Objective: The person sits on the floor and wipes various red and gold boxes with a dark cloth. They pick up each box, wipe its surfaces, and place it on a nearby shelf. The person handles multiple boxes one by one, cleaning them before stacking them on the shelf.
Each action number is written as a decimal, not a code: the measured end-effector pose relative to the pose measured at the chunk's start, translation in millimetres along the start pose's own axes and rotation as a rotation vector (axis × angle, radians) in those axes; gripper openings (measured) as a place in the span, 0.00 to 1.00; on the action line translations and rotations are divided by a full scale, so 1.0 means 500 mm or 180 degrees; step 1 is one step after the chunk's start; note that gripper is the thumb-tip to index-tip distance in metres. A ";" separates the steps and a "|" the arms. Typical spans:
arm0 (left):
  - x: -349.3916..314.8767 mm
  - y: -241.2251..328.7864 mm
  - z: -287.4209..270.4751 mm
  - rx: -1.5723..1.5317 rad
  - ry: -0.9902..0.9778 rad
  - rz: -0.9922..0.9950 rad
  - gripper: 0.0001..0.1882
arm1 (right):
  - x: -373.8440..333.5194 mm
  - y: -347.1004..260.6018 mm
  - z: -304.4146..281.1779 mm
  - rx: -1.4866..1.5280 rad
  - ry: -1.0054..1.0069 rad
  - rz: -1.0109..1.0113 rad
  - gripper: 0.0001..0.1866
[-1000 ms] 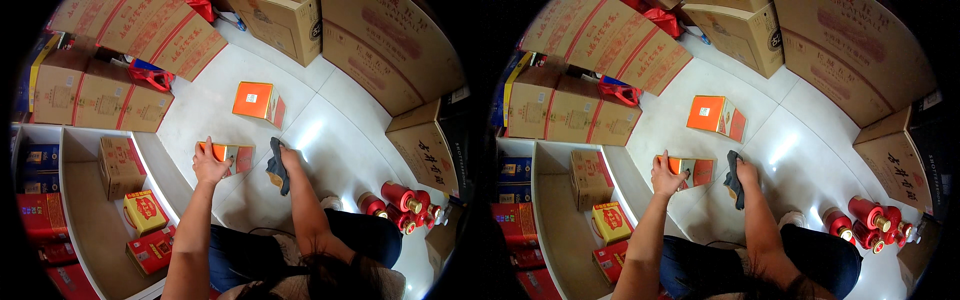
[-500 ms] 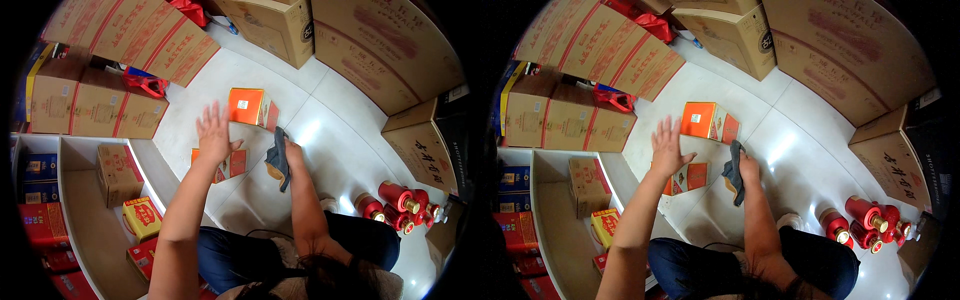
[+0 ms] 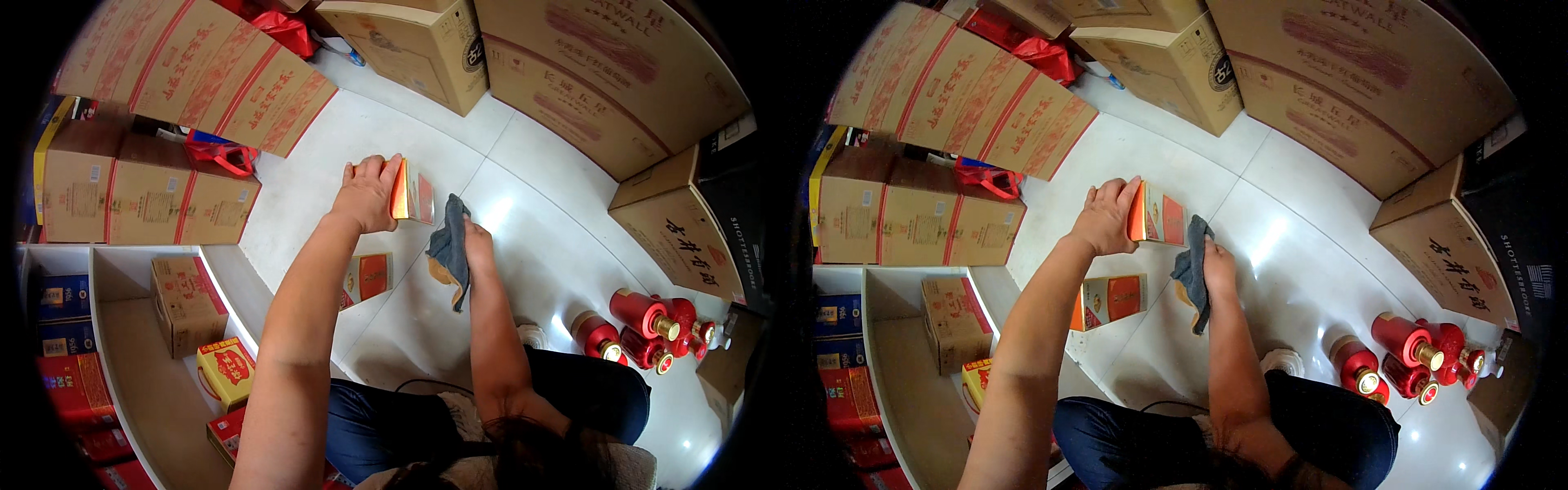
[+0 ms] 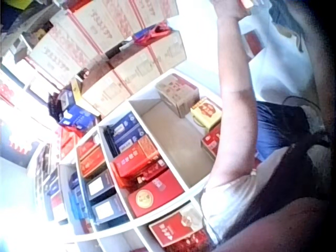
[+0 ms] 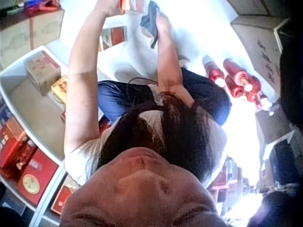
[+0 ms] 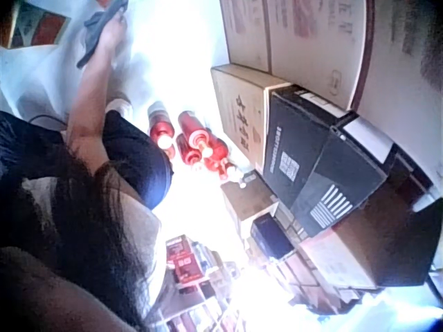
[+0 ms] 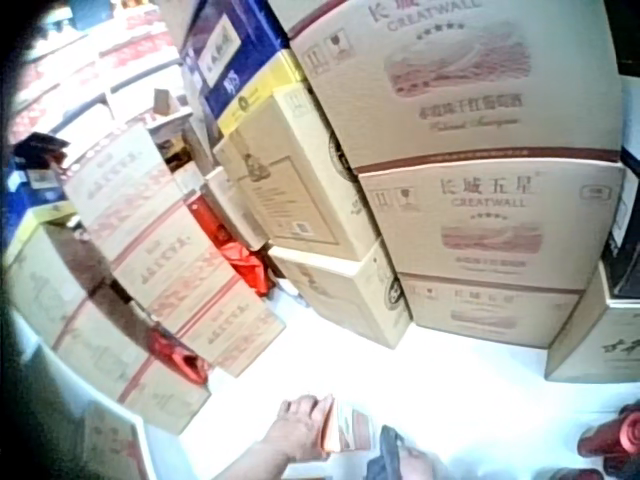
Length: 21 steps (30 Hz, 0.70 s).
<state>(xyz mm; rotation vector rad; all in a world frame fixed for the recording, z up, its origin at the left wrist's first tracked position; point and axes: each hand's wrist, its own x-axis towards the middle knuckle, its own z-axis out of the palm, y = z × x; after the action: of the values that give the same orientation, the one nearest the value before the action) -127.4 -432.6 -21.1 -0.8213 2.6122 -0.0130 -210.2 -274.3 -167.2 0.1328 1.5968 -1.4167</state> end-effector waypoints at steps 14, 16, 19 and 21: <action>-0.110 0.113 0.049 -0.0864 0.0329 -0.0671 0.59 | -0.031 -0.078 0.001 0.0334 0.0254 -0.0554 0.22; -0.119 0.121 0.052 -0.0934 0.0417 -0.0583 0.56 | -0.048 -0.116 -0.006 0.0416 0.0331 -0.0884 0.21; -0.146 0.084 0.115 -0.1717 0.1009 -0.0830 0.47 | -0.116 -0.176 0.021 0.0647 0.0088 -0.1253 0.18; -0.140 0.071 0.152 -0.3387 0.1481 -0.1243 0.38 | -0.127 -0.182 0.034 0.0533 -0.0090 -0.1692 0.17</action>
<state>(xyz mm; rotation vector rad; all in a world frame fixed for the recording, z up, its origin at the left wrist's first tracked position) -65.8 -356.3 -69.3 -1.8301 2.7121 1.2973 -224.2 -286.4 -56.4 -0.2314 1.5524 -1.9486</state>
